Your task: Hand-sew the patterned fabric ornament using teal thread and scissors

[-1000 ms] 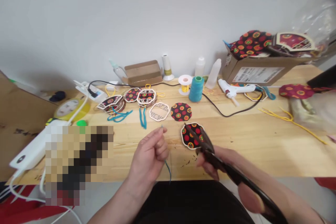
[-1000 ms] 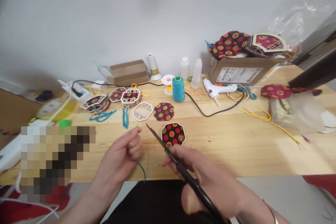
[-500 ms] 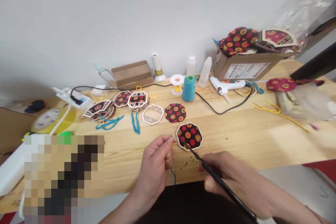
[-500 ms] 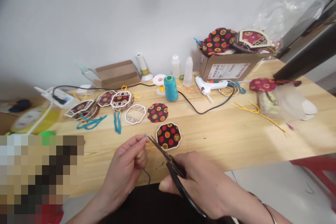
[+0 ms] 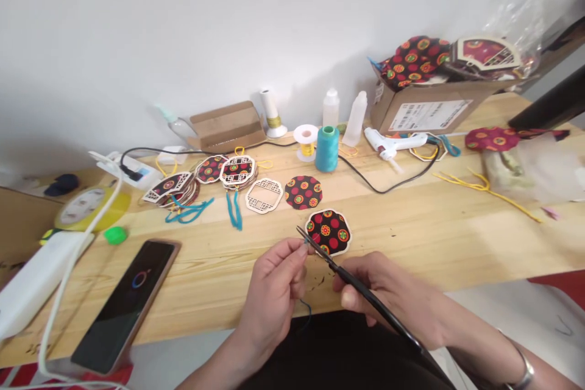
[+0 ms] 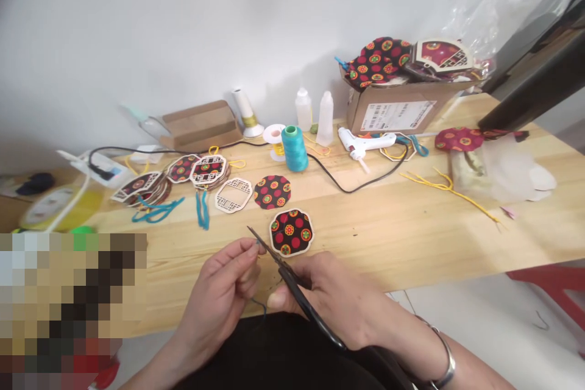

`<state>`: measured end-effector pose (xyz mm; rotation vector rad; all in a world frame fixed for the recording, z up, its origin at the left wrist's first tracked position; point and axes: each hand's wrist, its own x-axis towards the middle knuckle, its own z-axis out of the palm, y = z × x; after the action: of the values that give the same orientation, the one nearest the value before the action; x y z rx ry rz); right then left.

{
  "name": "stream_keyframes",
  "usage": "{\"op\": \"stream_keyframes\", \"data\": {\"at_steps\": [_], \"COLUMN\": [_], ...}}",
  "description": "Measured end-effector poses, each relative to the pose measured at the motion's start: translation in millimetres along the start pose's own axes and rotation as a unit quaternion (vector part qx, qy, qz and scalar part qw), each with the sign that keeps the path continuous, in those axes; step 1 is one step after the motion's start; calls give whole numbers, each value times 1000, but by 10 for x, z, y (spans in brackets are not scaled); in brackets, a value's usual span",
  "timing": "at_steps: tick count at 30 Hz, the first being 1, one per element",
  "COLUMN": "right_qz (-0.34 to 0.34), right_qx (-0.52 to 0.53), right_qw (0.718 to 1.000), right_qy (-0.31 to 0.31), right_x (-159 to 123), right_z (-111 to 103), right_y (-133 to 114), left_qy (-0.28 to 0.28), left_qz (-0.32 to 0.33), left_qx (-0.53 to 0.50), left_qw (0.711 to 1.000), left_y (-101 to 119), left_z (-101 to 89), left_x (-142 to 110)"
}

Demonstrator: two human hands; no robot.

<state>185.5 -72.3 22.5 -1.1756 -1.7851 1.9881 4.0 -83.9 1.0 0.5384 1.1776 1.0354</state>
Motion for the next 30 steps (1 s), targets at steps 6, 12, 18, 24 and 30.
{"op": "stream_keyframes", "data": {"at_steps": [6, 12, 18, 24, 30], "right_qz": [3, 3, -2, 7, 28], "right_qx": [21, 27, 33, 42, 63], "right_qw": [1000, 1000, 999, 999, 997], "right_qy": [-5, -10, -2, 4, 22], "right_x": [29, 30, 37, 32, 39], "right_z": [-9, -12, -3, 5, 19], "right_y": [43, 28, 48, 42, 54], "left_qy": [-7, 0, -8, -3, -5], "left_qz": [-4, 1, 2, 4, 5], "left_qx": [-4, -3, -2, 9, 8], "left_qw": [1000, 1000, 1000, 1000, 1000], "left_y": [-8, -5, -14, -3, -9], "left_z": [9, 5, -1, 3, -5], "left_x": [-2, 5, 5, -6, -14]}}
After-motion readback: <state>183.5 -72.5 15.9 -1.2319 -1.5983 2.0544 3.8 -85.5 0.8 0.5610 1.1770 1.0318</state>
